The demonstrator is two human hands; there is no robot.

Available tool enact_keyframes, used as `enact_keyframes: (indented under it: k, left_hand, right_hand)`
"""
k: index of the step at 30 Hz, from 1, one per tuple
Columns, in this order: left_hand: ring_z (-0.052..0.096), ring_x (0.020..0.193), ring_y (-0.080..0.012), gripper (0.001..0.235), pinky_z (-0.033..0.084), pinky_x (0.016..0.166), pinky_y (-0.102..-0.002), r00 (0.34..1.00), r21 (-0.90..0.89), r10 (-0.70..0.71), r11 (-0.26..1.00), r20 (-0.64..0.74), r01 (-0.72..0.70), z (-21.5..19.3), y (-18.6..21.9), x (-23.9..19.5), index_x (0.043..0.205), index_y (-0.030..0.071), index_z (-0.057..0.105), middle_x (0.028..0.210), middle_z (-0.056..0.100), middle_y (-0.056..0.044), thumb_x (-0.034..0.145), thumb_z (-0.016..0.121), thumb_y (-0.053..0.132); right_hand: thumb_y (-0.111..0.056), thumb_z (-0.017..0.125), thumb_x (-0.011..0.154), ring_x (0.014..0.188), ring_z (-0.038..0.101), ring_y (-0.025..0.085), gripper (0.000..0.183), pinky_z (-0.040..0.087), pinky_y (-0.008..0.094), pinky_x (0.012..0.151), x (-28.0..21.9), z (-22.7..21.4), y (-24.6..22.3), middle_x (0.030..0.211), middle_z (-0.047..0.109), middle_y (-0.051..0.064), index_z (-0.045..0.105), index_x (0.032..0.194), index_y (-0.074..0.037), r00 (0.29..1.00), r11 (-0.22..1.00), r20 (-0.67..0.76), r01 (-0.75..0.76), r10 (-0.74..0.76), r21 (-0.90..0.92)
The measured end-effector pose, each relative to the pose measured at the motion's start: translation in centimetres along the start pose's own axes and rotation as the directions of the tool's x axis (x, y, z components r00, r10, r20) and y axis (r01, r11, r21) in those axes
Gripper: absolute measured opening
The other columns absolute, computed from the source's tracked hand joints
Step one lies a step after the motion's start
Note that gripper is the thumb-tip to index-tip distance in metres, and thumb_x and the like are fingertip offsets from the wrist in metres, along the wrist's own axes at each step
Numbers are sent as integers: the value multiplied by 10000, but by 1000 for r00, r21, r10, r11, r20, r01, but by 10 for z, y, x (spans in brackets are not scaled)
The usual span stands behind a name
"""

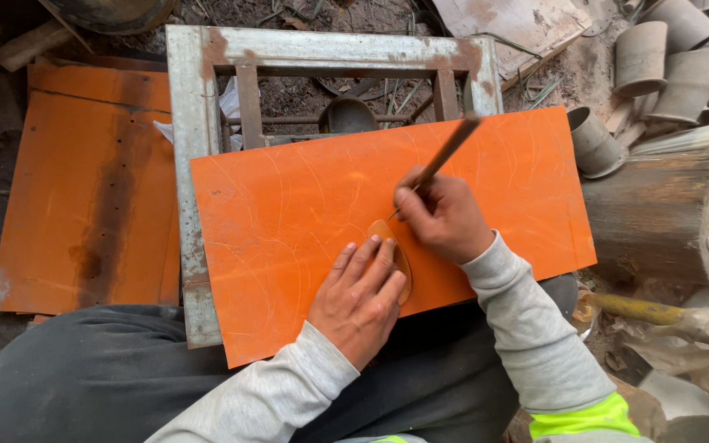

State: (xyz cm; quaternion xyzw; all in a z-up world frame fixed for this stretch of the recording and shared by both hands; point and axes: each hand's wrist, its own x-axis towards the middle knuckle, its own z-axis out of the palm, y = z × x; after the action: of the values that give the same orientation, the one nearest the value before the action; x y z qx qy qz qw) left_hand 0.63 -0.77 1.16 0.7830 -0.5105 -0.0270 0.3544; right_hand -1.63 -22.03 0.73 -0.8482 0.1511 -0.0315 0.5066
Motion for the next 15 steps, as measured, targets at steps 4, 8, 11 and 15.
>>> enact_keyframes:
  k: [4, 8, 11, 15]
  left_hand:
    - [518, 1317, -398, 304, 437, 1090, -491, 999, -66, -10, 998, 50, 13, -4, -10, -1, 1060, 9, 688, 1365, 594, -219, 764, 678, 81]
    - [545, 1289, -366, 300, 456, 1074, -469, 996, -118, 19, 993, 85, -9, -6, -28, 4, 1067, 53, 748, 1338, 630, -133, 773, 690, 68]
    - [556, 1267, -352, 226, 469, 1051, -467, 996, -146, 9, 989, 86, 4, -8, -30, 5, 1031, 58, 766, 1302, 643, -106, 818, 709, 109]
    - [561, 1260, -338, 191, 481, 1040, -466, 996, -139, 21, 990, 88, -8, -5, -30, 5, 1012, 61, 772, 1296, 647, -93, 843, 718, 135]
  right_hand:
    - [-91, 584, 1028, 837, 656, 115, 109, 548, 253, 779, -23, -5, 12, 908, 674, 53, 622, 1010, 10, 992, 944, -127, 29, 14, 327]
    - [-57, 559, 1004, 913, 645, 149, 120, 540, 275, 858, -81, 3, -3, 958, 677, 82, 646, 1031, 22, 971, 985, -223, 119, -89, 128]
    - [-6, 602, 933, 863, 681, 174, 78, 562, 281, 807, -117, 20, -26, 930, 702, 96, 639, 1000, 10, 971, 978, -175, 180, -161, 101]
    - [50, 689, 852, 818, 711, 215, 136, 576, 298, 727, -129, 39, -39, 907, 707, 112, 660, 970, -9, 958, 970, -154, 235, -241, -59]
